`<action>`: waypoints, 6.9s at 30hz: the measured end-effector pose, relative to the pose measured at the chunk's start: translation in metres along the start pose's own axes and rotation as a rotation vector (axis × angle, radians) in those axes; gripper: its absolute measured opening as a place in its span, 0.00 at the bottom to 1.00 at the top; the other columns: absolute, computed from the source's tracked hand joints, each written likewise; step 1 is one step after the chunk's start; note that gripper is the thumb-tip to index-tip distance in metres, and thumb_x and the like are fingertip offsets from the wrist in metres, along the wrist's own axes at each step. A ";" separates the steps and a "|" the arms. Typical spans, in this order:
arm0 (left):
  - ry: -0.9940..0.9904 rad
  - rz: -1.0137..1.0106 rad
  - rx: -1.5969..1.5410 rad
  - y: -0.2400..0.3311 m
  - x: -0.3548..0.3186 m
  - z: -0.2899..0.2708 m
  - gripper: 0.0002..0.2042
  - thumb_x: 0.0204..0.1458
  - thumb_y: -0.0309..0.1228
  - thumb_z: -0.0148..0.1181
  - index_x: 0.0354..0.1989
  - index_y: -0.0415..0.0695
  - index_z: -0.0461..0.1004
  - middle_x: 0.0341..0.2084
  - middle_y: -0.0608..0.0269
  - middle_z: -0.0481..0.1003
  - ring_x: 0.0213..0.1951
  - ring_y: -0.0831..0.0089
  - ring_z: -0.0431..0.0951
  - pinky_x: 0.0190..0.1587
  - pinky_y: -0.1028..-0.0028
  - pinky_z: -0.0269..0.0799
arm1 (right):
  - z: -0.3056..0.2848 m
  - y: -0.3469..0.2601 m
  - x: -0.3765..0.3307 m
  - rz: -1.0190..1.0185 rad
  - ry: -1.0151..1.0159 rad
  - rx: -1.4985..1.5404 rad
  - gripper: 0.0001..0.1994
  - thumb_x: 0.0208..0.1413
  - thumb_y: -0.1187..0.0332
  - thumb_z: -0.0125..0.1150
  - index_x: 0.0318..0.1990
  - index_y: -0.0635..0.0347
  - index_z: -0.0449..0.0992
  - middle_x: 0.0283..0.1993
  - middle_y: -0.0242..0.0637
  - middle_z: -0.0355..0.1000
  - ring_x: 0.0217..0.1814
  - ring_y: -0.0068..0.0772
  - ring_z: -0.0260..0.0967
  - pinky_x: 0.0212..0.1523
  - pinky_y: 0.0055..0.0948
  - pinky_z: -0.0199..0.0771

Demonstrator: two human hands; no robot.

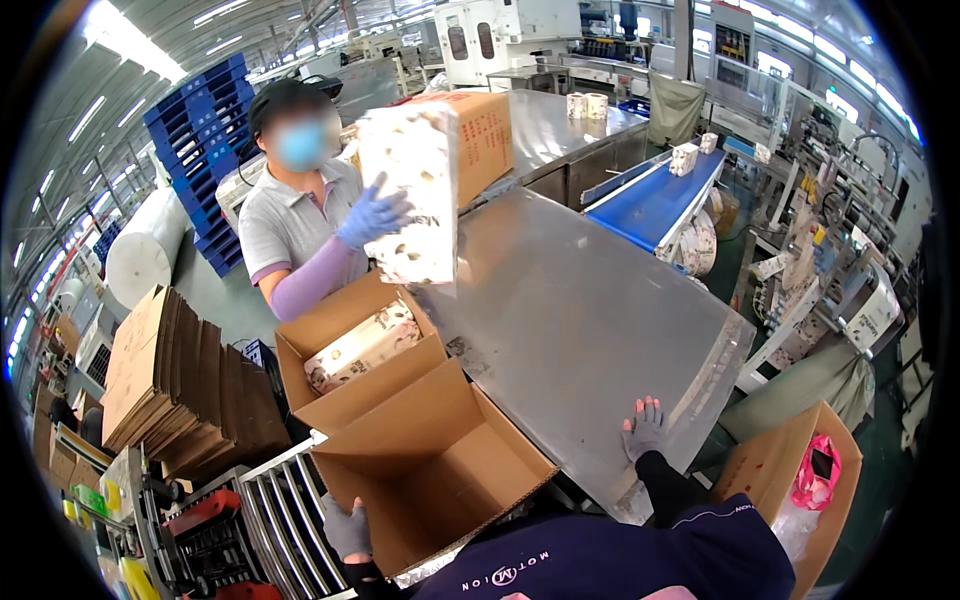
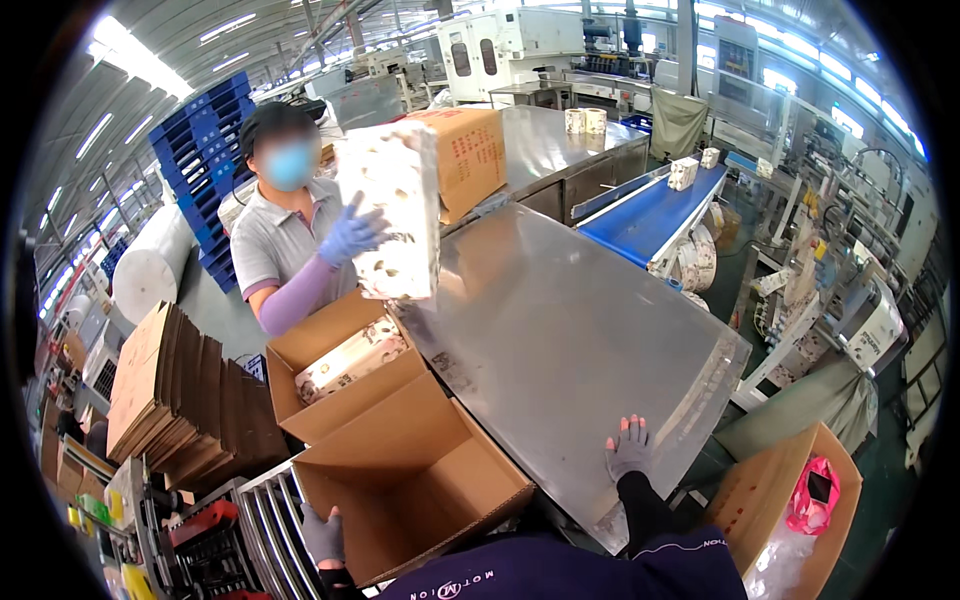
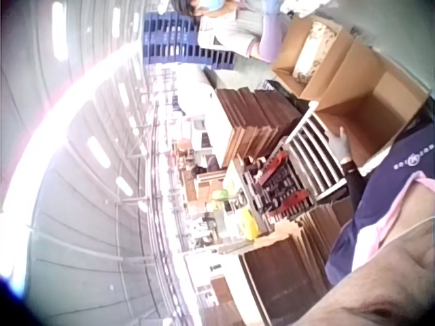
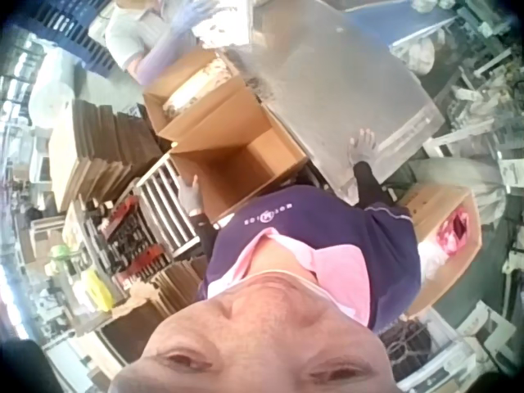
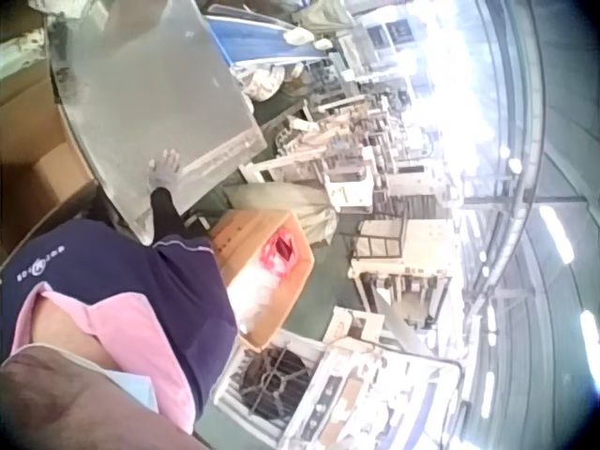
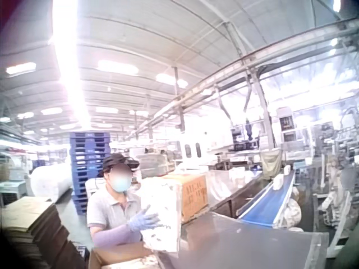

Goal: The person closes and feeds a packed cardboard box into a taping machine, folds a flat cardboard blank into an open box, and loads packages of tissues from the table into the box.

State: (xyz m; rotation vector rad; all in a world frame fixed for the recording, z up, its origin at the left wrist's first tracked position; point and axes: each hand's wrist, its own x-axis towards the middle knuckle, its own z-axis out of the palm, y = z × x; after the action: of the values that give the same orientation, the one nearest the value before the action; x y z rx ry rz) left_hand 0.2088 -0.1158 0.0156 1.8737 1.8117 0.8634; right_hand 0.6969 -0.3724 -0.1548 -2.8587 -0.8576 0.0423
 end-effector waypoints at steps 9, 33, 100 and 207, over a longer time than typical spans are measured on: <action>0.034 0.026 0.008 0.002 -0.003 -0.002 0.20 0.46 0.32 0.64 0.46 0.40 0.66 0.36 0.46 0.78 0.40 0.48 0.78 0.40 0.60 0.74 | 0.003 0.000 0.001 -0.009 0.046 0.000 0.34 0.57 0.51 0.47 0.68 0.57 0.52 0.73 0.42 0.45 0.76 0.44 0.34 0.72 0.47 0.34; 0.024 0.019 0.037 0.012 -0.006 0.000 0.20 0.47 0.30 0.63 0.47 0.40 0.66 0.36 0.44 0.77 0.41 0.46 0.77 0.40 0.59 0.73 | -0.003 -0.002 -0.001 -0.035 0.054 -0.014 0.33 0.56 0.55 0.51 0.67 0.60 0.53 0.71 0.46 0.48 0.75 0.47 0.37 0.72 0.46 0.36; -0.427 1.198 0.421 0.289 0.065 0.141 0.46 0.34 0.46 0.72 0.61 0.38 0.56 0.57 0.45 0.62 0.57 0.49 0.63 0.57 0.55 0.59 | -0.122 -0.169 0.234 -0.732 -0.206 0.224 0.43 0.25 0.56 0.73 0.56 0.60 0.66 0.49 0.48 0.70 0.51 0.47 0.69 0.51 0.39 0.70; -1.354 0.602 0.919 0.062 0.019 0.121 0.29 0.50 0.55 0.53 0.56 0.49 0.69 0.47 0.46 0.74 0.49 0.50 0.75 0.52 0.55 0.69 | -0.119 -0.215 0.310 -0.297 -0.018 -0.003 0.53 0.35 0.43 0.65 0.68 0.63 0.51 0.57 0.47 0.67 0.59 0.44 0.65 0.56 0.42 0.64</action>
State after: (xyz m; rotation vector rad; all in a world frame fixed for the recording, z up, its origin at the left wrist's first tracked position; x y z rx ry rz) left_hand 0.3353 -0.0862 -0.0287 2.4690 0.7053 -1.1674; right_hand 0.8469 -0.0420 0.0026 -2.7054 -1.2749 0.0318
